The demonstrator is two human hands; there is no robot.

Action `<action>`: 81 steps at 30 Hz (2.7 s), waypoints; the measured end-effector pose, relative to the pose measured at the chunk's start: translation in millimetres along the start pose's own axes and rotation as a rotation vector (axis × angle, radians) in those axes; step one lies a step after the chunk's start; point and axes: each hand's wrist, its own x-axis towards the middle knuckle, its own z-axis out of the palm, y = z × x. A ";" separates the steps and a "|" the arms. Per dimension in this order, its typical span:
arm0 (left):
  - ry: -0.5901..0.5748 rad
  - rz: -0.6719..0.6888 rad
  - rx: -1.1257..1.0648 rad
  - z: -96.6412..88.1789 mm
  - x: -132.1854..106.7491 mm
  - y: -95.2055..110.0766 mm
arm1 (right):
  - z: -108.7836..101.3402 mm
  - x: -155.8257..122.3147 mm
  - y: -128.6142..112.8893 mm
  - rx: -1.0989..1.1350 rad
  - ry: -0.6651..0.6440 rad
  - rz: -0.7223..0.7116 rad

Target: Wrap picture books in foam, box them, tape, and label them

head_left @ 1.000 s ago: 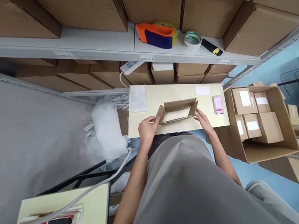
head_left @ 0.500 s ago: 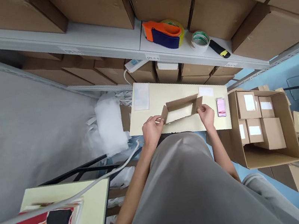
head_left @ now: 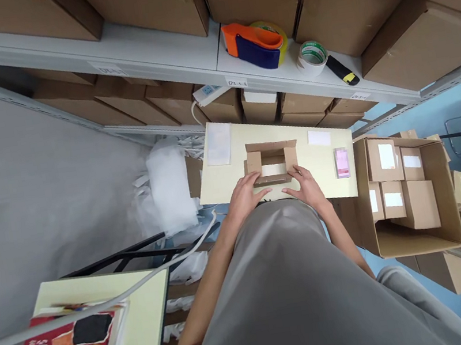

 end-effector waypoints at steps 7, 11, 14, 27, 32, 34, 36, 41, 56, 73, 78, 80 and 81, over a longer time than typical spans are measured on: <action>0.048 -0.158 0.053 9.6 35.8 -22.0 | 5.8 23.5 32.1 0.017 0.052 0.095; 0.045 -0.121 0.049 12.2 55.9 -27.8 | 7.1 46.1 43.7 -0.011 0.032 0.046; 0.029 -0.059 0.033 16.0 63.4 -30.9 | 6.8 58.1 50.6 -0.005 0.022 0.065; 0.107 0.144 0.095 10.9 98.4 -40.1 | 5.6 82.4 56.3 0.011 0.101 0.197; 0.083 0.027 0.078 14.5 85.3 -42.8 | 0.6 88.8 54.0 -0.030 0.015 0.122; 0.111 -0.017 0.019 18.7 80.1 -42.1 | 4.1 90.3 53.8 -0.007 0.020 0.133; 0.149 -0.058 -0.040 22.1 78.8 -39.8 | 9.7 92.0 53.5 0.035 0.071 0.161; 0.268 -0.201 -0.124 25.8 88.3 -34.3 | 21.4 100.2 53.3 0.154 0.196 0.272; 0.287 -0.253 -0.125 31.1 68.1 -18.3 | 19.9 76.2 58.3 0.225 0.225 0.264; 0.259 -0.025 0.022 20.2 93.7 8.8 | 2.6 71.6 17.6 -0.209 0.180 0.103; 0.455 0.125 -0.074 -21.7 127.4 58.6 | -32.5 121.8 -43.9 -0.315 0.246 -0.159; 0.519 0.179 -0.106 -42.4 139.5 81.0 | -52.8 152.6 -81.7 -0.359 0.276 -0.275; 0.550 0.204 -0.119 -52.9 144.1 92.2 | -63.2 169.1 -102.4 -0.390 0.296 -0.325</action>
